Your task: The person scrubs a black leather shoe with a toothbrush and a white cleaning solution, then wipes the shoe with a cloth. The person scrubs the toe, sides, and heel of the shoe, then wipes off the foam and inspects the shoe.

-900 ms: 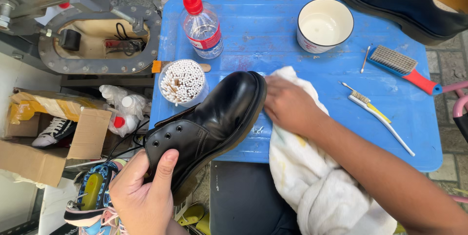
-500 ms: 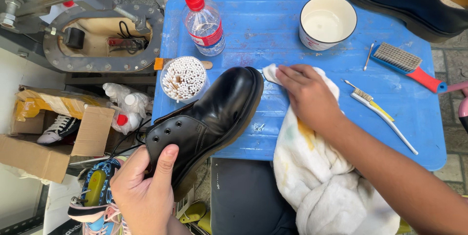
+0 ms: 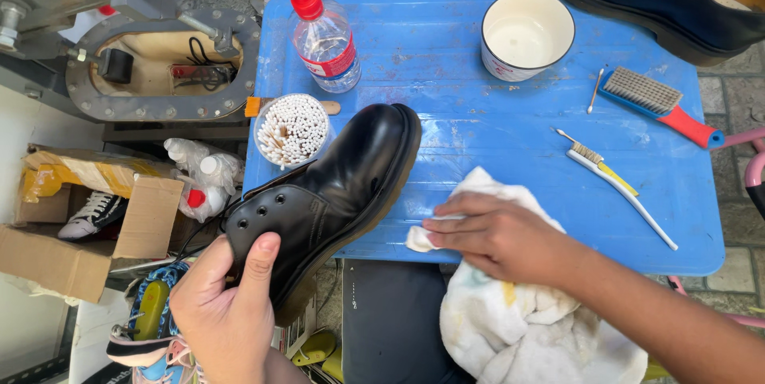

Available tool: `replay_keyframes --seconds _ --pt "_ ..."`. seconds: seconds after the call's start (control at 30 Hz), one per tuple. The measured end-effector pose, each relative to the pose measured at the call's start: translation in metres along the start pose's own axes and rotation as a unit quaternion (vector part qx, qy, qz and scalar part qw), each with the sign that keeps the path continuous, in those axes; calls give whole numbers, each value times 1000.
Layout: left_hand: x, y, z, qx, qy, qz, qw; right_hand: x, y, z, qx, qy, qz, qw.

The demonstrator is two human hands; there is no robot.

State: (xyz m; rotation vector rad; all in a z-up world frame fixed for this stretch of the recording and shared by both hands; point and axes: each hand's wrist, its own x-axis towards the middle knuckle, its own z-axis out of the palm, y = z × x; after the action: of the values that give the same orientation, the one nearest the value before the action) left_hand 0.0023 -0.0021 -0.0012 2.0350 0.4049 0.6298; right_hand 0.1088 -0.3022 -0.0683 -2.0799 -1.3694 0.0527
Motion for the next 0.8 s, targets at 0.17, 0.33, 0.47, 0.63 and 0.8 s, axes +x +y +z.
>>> replay_keyframes --seconds 0.17,0.33,0.47,0.63,0.8 --pt "-1 -9 0 -31 6 -7 999 -9 -14 -13 -353 95 204 908" --pt "0 -16 -2 -5 4 -13 1000 -13 -15 -2 -300 69 355 883" --pt "0 -12 0 2 3 4 1000 4 18 11 -174 183 273 928" --pt "1 -8 0 7 9 6 1000 43 2 41 0 151 134 979" --pt "3 -9 -1 -3 0 -14 1000 37 -42 39 -12 35 3 999"
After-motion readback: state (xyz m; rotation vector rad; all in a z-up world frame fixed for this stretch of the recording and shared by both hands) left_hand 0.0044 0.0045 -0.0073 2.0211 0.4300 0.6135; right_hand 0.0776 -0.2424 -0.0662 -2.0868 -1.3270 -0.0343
